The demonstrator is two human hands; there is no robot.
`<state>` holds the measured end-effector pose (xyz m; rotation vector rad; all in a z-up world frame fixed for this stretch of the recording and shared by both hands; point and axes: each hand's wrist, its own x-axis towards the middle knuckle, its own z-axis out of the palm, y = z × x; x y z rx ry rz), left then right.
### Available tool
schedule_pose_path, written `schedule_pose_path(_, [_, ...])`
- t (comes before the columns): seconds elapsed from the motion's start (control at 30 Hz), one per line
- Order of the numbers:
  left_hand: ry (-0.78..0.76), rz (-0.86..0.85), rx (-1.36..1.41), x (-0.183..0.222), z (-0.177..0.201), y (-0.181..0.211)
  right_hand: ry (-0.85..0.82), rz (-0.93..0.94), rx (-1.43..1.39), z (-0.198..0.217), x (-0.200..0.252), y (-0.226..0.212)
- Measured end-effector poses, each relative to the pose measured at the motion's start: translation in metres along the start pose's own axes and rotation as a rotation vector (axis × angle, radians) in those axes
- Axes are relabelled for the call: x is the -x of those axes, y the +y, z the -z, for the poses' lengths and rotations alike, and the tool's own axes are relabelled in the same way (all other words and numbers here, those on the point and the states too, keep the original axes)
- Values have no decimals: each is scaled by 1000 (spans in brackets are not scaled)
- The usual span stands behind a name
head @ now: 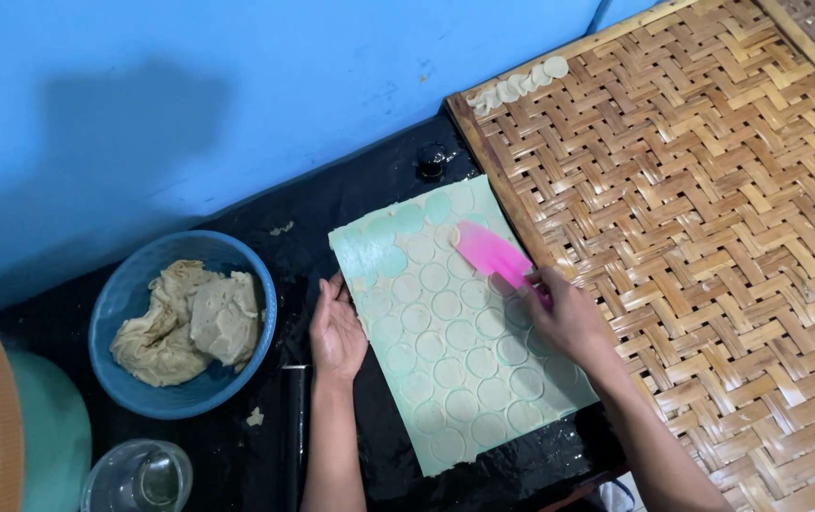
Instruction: Transferring small circular dough pieces from a preparation sheet onto a woven bamboo tray.
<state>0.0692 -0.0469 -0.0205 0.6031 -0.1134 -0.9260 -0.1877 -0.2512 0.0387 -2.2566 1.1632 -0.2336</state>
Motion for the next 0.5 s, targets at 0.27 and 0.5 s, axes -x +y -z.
schedule_pose_path(0.27, [26,1,9,1,-3,1,-110,-71,-238,-2,1,12])
schedule_pose_path(0.5, [19,-4,8,0,-1,-1,-199,-130,-660,-7,-3,25])
